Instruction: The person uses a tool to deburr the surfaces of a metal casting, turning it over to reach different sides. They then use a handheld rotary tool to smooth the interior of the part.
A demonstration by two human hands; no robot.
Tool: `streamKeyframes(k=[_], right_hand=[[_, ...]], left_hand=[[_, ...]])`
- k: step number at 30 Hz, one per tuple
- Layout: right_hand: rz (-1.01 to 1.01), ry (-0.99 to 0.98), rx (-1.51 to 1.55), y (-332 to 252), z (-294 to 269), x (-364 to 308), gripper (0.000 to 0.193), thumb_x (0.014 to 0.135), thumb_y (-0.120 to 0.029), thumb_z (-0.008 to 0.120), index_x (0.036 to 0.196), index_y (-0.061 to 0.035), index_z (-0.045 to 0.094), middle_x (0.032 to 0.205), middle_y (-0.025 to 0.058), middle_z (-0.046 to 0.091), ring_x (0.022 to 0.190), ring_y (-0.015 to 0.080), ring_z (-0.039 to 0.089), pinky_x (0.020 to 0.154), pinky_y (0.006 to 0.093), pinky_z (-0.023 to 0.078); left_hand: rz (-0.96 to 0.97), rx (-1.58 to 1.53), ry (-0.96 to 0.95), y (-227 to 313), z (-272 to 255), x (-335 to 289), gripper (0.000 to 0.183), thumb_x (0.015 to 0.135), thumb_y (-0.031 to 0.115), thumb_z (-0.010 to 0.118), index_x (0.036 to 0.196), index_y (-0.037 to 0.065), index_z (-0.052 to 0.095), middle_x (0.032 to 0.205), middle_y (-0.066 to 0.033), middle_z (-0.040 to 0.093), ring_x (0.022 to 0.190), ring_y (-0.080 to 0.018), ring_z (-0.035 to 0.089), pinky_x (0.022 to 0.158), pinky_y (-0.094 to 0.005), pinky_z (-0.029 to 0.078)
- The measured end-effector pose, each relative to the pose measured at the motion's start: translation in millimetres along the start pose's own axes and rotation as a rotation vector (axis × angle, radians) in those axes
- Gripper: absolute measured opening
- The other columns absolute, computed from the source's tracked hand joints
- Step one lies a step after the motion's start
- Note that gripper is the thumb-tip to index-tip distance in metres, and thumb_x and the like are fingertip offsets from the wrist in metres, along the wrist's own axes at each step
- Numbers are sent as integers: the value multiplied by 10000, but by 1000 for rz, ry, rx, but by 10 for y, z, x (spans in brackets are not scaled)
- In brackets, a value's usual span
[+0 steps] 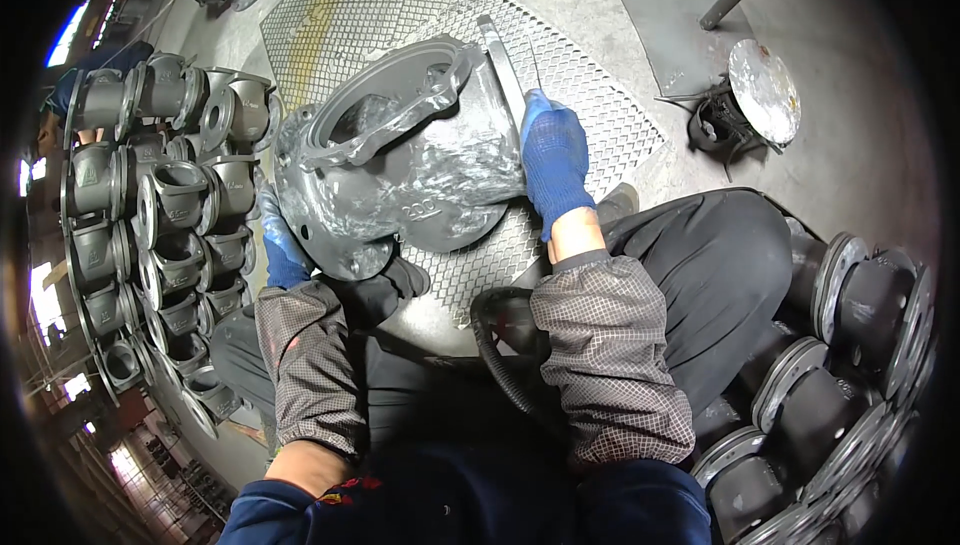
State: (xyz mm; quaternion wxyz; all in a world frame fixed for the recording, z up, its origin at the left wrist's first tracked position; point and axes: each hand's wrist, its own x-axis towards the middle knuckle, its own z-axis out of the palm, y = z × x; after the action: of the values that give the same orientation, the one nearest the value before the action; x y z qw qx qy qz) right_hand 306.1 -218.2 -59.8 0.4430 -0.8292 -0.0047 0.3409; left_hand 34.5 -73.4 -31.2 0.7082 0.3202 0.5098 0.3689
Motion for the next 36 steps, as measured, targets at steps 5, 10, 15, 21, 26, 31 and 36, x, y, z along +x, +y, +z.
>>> streamKeyframes(k=[5, 10, 15, 21, 26, 31, 36], right_hand=[[-34, -9, 117, 25, 40, 58, 503, 851, -406, 404, 1037, 13, 612, 1014, 246, 607, 961, 367, 574, 852, 387, 416], [-90, 82, 42, -3, 67, 49, 500, 862, -432, 398, 1025, -13, 617, 997, 227, 614, 944, 357, 578, 842, 397, 417], [-171, 110, 67, -193, 139, -119, 474, 878, -420, 392, 977, -19, 624, 940, 221, 621, 908, 355, 585, 823, 400, 428], [-196, 150, 121, -117, 116, 69, 439, 881, -397, 418, 947, -16, 625, 884, 215, 627, 844, 362, 593, 777, 392, 443], [-213, 140, 136, -151, 120, 139, 459, 877, -419, 424, 941, -13, 628, 874, 222, 623, 850, 365, 592, 765, 398, 440], [-234, 134, 123, -260, 120, 68, 448, 877, -407, 442, 934, -2, 624, 854, 219, 624, 816, 336, 596, 753, 377, 440], [-243, 102, 149, -316, 150, 83, 439, 879, -381, 465, 939, 29, 610, 822, 211, 622, 791, 284, 598, 742, 349, 440]], left_hand=[[149, 322, 212, 36, 85, 35, 545, 863, 497, 504, 1163, 43, 529, 889, -70, 584, 693, -150, 551, 625, -256, 478], [269, 633, 247, -2, 19, 122, 534, 851, 505, 526, 1098, 31, 548, 784, -25, 523, 623, -112, 458, 532, -256, 398], [521, 1179, 292, 56, -819, 549, 505, 850, 518, 522, 953, 26, 565, 634, 49, 410, 553, -75, 349, 468, -251, 290], [845, 1172, 228, 145, 2, 38, 414, 900, 145, 481, 1276, -17, 416, 1177, -159, 544, 1036, -215, 538, 885, -303, 418], [810, 594, -75, 245, 688, 87, 401, 897, 104, 450, 1273, -32, 417, 1245, -177, 495, 1128, -254, 498, 969, -304, 386], [945, 1396, 24, -475, 1097, -492, 525, 823, 103, 531, 1311, -20, 381, 1224, -278, 470, 1070, -333, 526, 936, -388, 408], [489, 1206, -458, -818, 758, -892, 447, 803, 35, 534, 1248, 48, 489, 1131, -199, 571, 989, -299, 583, 859, -344, 458]])
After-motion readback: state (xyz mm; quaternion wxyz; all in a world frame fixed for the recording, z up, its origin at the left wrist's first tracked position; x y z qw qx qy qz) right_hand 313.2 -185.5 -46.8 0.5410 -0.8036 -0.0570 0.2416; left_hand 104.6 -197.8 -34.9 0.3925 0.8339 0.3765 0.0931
